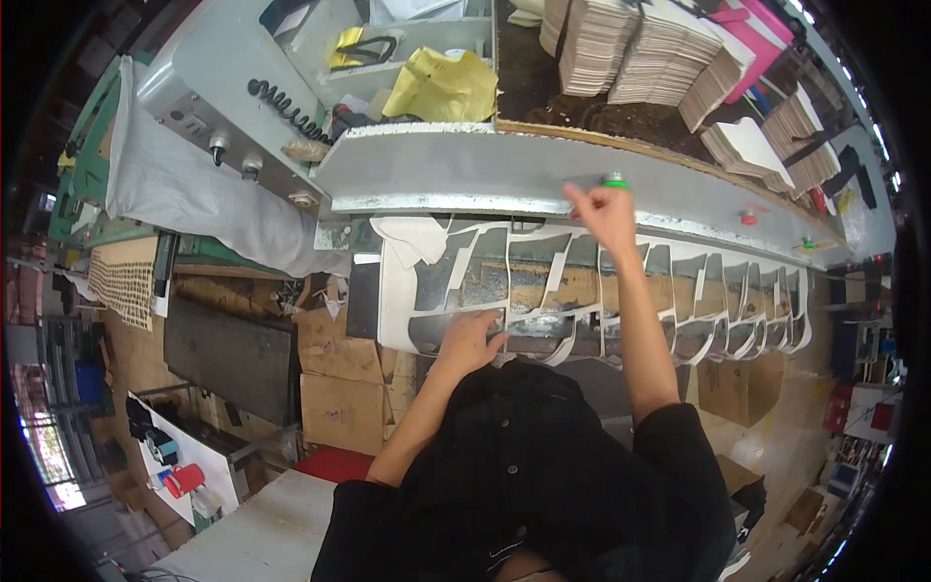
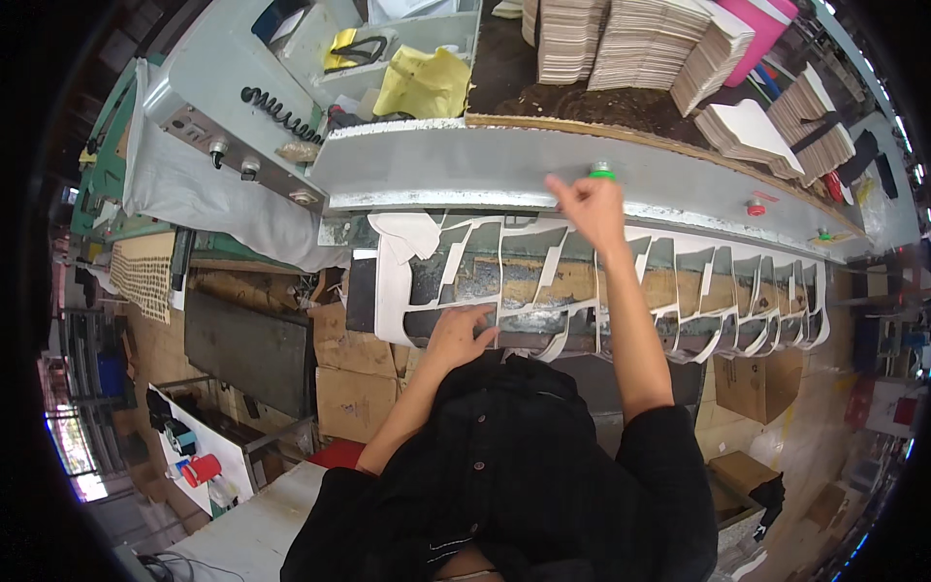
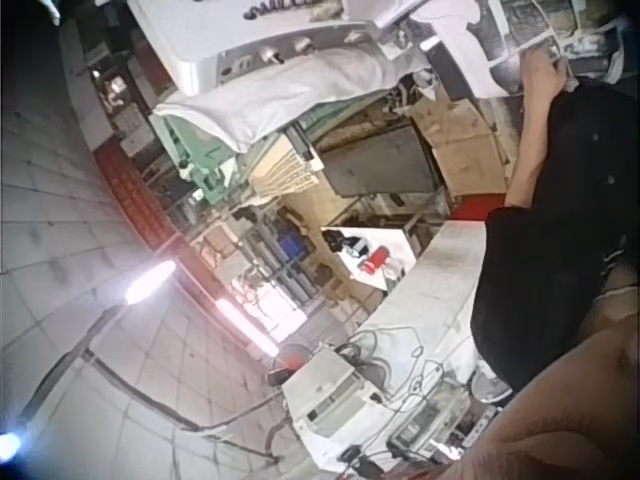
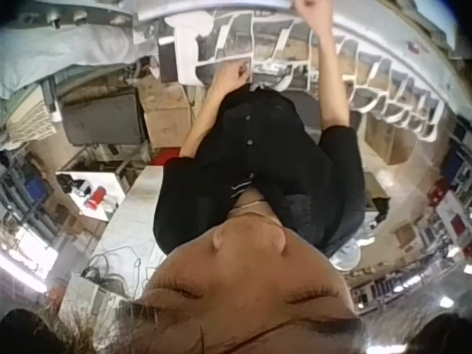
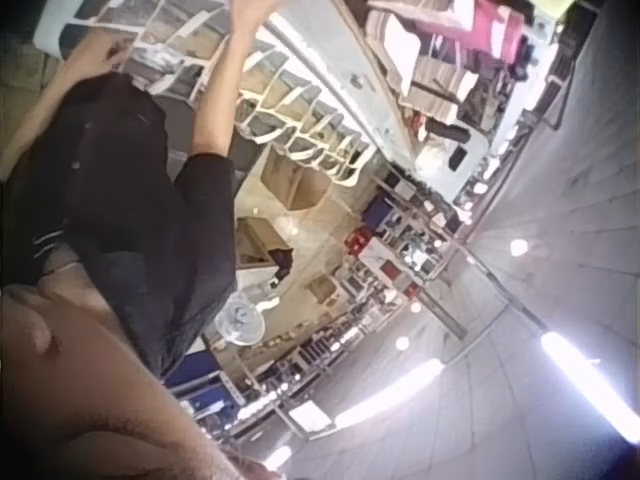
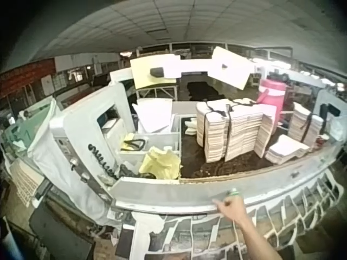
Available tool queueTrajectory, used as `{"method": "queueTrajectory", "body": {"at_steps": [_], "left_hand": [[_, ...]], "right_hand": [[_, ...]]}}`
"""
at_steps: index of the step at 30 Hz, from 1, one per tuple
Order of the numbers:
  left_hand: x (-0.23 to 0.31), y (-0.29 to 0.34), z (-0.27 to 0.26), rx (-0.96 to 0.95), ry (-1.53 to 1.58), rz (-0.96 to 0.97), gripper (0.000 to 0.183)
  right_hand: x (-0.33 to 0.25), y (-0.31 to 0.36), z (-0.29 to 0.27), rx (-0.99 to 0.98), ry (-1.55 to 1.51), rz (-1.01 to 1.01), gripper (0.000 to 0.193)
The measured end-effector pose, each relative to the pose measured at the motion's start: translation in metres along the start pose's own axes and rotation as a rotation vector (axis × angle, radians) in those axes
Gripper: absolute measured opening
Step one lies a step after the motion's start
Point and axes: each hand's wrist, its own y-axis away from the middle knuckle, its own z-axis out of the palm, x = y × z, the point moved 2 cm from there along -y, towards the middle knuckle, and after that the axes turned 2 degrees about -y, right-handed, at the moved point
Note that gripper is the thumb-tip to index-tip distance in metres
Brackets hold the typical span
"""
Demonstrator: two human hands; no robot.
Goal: Using a die-cutting machine to cut shoe upper components from a sheet of material and then stacking the finished parts.
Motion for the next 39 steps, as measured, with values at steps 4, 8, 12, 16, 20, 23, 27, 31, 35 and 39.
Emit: {"method": "queueTrajectory", "body": {"at_steps": [4,8,12,16,20,23,27,31,35,39], "left_hand": [[0.025,-0.002,-0.014,-0.012,-0.200,0.080,0.042],[0.037,-0.010,-0.018,0.041,-0.280,0.128,0.044],[0.037,-0.006,-0.010,0.034,-0.337,0.120,0.040],[0.038,-0.009,-0.007,0.012,-0.312,0.085,0.043],[0.037,-0.003,0.003,0.155,-0.344,0.142,0.043],[0.036,-0.009,0.004,0.106,-0.350,0.102,0.041],[0.037,-0.009,-0.001,0.115,-0.329,0.121,0.040],[0.031,0.003,0.002,0.068,-0.299,0.077,0.043],[0.023,0.013,-0.003,-0.158,-0.161,0.023,0.047],[0.048,-0.033,-0.029,0.164,-0.071,-0.019,0.056]], "right_hand": [[0.002,0.089,0.023,-0.268,0.167,-0.009,0.042],[0.037,0.163,0.033,-0.409,0.273,-0.124,0.045],[0.029,0.201,0.045,-0.283,0.471,-0.232,0.053],[0.039,0.201,0.051,-0.305,0.460,-0.156,0.052],[0.042,0.199,0.057,-0.239,0.488,-0.166,0.044],[0.043,0.195,0.058,-0.243,0.538,-0.158,0.043],[0.043,0.196,0.058,-0.244,0.519,-0.201,0.042],[0.043,0.207,0.056,-0.286,0.501,-0.149,0.043],[0.055,0.210,0.044,-0.474,0.406,-0.178,0.046],[0.040,0.155,0.042,-0.466,0.279,0.159,0.057]]}}
